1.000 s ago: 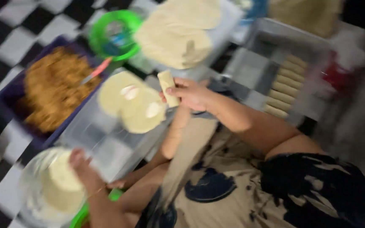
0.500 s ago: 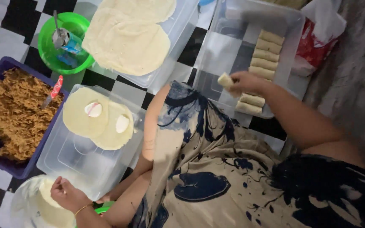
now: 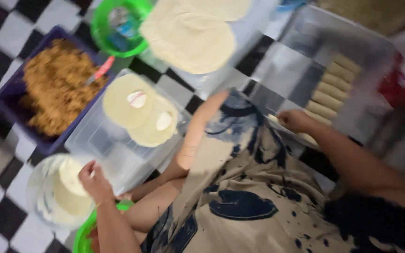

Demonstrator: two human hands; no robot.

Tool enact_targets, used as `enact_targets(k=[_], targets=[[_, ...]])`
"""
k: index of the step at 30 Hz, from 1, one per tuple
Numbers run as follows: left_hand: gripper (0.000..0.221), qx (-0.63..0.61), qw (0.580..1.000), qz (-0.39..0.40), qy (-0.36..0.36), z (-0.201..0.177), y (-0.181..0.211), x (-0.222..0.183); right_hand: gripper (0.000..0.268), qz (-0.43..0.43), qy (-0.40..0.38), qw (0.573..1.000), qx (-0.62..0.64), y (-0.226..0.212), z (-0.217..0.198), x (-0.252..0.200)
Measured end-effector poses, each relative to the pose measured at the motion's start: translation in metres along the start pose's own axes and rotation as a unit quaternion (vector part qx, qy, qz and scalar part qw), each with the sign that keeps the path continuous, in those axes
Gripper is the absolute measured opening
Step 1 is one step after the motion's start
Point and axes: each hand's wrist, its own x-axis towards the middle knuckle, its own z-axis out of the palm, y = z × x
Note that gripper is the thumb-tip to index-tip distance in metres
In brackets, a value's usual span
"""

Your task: The person is assembling food wraps by placing sliced eggs, sausage, and sauce onto circular dough sheets and then rolling them up.

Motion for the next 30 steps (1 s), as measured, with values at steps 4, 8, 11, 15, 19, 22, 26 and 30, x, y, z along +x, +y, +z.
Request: enact_targets(k=[4, 8, 11, 15, 19, 22, 26, 30], targets=[[0.026, -0.091, 0.995, 0.048, -0.002, 0.012, -0.013, -0.003, 0.064, -0.017, -0.031, 0.995, -0.088, -0.023, -0.073, -0.017], [0.020, -0.009, 0.999, 0.030, -0.030, 0.018, 0.053, 0.013, 0.069, -0.004, 0.069, 0.974, -0.214, -0.122, -0.207, 0.002], [0.013, 0.011, 0.990, 0.119, -0.069, 0.053, 0.075, 0.030, 0.050, -0.177, 0.272, 0.926, -0.191, -0.274, -0.266, -0.001], [0.016, 0.183, 0.970, 0.105, -0.123, 0.120, 0.090, 0.035, 0.021, -0.466, 0.266, 0.844, 0.002, -0.438, -0.258, 0.049], [0.032, 0.213, 0.959, 0.056, -0.176, 0.124, 0.134, 0.036, 0.028, -0.543, 0.180, 0.820, 0.016, -0.520, -0.198, 0.122], [0.033, 0.213, 0.947, 0.060, -0.234, 0.132, 0.139, 0.035, 0.035, -0.501, 0.107, 0.857, -0.060, -0.527, -0.171, 0.138], [0.032, 0.243, 0.931, 0.089, -0.256, 0.143, 0.134, 0.033, 0.043, -0.457, 0.037, 0.886, -0.069, -0.545, -0.185, 0.101], [0.023, 0.209, 0.945, 0.132, -0.212, 0.144, 0.128, 0.028, 0.040, -0.451, -0.002, 0.891, -0.054, -0.551, -0.186, 0.081]])
